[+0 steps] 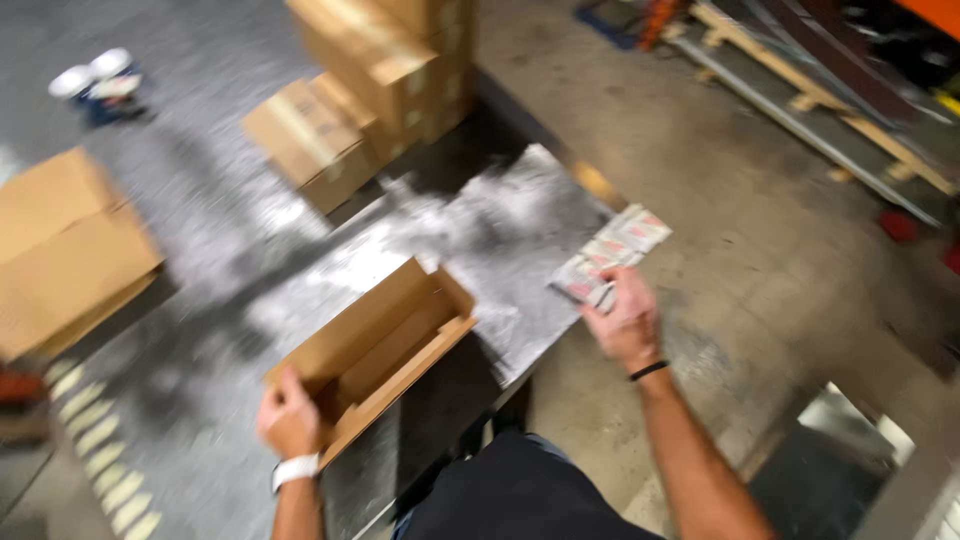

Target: The person folds cardboard boxes, places items inside, and applies tape to seal them.

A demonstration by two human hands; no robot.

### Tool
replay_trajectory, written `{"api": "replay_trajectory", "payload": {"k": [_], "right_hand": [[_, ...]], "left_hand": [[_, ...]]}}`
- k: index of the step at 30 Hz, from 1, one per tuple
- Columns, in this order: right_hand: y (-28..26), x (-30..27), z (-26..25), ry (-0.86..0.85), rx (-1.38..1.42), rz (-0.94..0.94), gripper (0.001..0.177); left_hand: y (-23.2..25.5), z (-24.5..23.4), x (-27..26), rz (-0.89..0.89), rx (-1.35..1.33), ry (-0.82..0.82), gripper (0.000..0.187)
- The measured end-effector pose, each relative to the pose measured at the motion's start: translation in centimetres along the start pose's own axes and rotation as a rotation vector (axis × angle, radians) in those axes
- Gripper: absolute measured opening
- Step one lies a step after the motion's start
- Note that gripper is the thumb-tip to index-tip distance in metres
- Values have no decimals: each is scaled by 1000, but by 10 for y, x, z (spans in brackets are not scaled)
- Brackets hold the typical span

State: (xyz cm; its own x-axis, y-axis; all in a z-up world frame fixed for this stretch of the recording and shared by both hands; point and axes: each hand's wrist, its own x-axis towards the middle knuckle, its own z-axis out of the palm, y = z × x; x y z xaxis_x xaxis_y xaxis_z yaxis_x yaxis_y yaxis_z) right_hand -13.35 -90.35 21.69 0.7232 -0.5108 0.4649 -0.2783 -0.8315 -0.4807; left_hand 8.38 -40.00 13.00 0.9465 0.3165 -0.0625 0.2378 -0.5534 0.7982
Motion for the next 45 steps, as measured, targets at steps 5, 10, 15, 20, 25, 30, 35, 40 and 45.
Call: {"api": "replay_trajectory", "payload": {"k": [5, 10, 15, 20, 25, 30, 35, 40, 45], "right_hand": [[3, -45, 45, 20, -9, 238, 56], [22, -62, 92, -35, -120, 274, 53], [39, -56, 112, -15, -380, 206, 53], [42, -51, 110, 98, -437, 199, 53], [45, -44, 110, 127, -443, 196, 47], [9, -43, 111, 22, -233, 280, 54], [-36, 15, 154, -82, 104, 179, 33], [-90, 110, 221, -954, 430, 539, 108], [-130, 126, 182, -1425, 109, 167, 106]], "left_hand": [[-29, 10, 13, 48, 30, 17, 69], [-68, 23, 29, 55, 115, 80, 79], [-68, 22, 26, 41, 99, 88, 76], [-57, 14, 14, 46, 76, 107, 71], [-61, 15, 20, 51, 85, 109, 67], [-67, 19, 27, 55, 86, 100, 69], [-72, 11, 8, 160, -174, 144, 79], [-21, -35, -32, 91, -587, -100, 53], [38, -82, -52, -592, -29, -629, 115]]}}
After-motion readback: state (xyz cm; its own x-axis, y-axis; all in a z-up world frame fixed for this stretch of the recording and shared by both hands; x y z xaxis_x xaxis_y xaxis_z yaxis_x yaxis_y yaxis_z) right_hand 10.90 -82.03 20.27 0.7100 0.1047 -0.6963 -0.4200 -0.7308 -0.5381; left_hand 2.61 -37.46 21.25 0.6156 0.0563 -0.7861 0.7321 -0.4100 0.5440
